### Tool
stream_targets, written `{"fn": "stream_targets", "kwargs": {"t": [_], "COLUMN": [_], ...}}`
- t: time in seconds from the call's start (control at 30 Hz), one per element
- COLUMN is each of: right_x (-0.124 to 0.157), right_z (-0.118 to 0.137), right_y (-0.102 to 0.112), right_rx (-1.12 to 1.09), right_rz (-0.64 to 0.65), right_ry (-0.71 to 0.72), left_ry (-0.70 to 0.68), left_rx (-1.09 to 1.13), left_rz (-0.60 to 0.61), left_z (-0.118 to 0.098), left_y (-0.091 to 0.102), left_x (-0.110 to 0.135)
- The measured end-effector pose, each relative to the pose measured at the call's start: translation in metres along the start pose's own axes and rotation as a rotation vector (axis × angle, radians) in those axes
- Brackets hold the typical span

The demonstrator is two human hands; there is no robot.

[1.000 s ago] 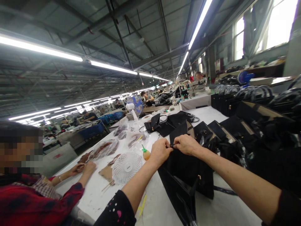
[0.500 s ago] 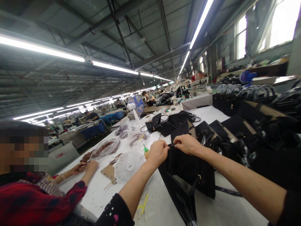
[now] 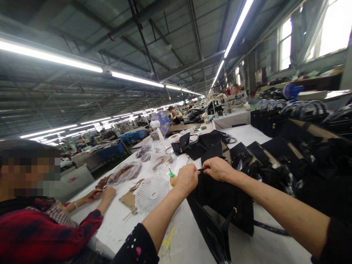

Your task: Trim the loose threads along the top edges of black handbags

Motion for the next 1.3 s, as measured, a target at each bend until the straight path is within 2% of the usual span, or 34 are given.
{"fn": "stream_targets", "kwargs": {"t": [0.4, 0.5, 0.6, 0.73, 0.87, 1.1, 1.3], "right_x": [0.006, 0.013, 0.02, 0.022, 0.02, 0.029, 0.022], "right_z": [0.019, 0.019, 0.011, -0.004, -0.016, -0.006, 0.005], "right_y": [-0.003, 0.004, 0.011, 0.014, 0.011, 0.011, 0.005], "right_rx": [0.177, 0.208, 0.229, 0.229, 0.177, 0.023, -0.017], "right_rz": [-0.044, -0.023, -0.006, 0.023, 0.0, -0.179, -0.209], "right_ry": [0.001, 0.016, 0.008, -0.014, -0.012, 0.185, 0.294], "left_ry": [-0.013, -0.007, -0.006, 0.017, 0.017, 0.054, 0.051], "left_rx": [0.018, 0.15, 0.36, 0.504, 0.581, 0.562, 0.531], "left_rz": [-0.027, -0.01, 0.076, 0.147, 0.151, 0.088, 0.052], "left_z": [-0.004, 0.002, 0.015, 0.032, 0.035, 0.033, 0.029], "left_y": [0.004, 0.006, 0.003, -0.011, -0.024, -0.027, -0.025], "left_x": [0.001, 0.005, 0.01, 0.006, -0.004, -0.001, 0.002]}}
Point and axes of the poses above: each hand's wrist, its own x-axis away from the middle knuckle, its own y-axis out of the back of the hand, z = x × y, the point moved 4 cm from there along -x, towards the middle knuckle, and after that the axes turned 12 degrees about -y, right-handed, at the moved point
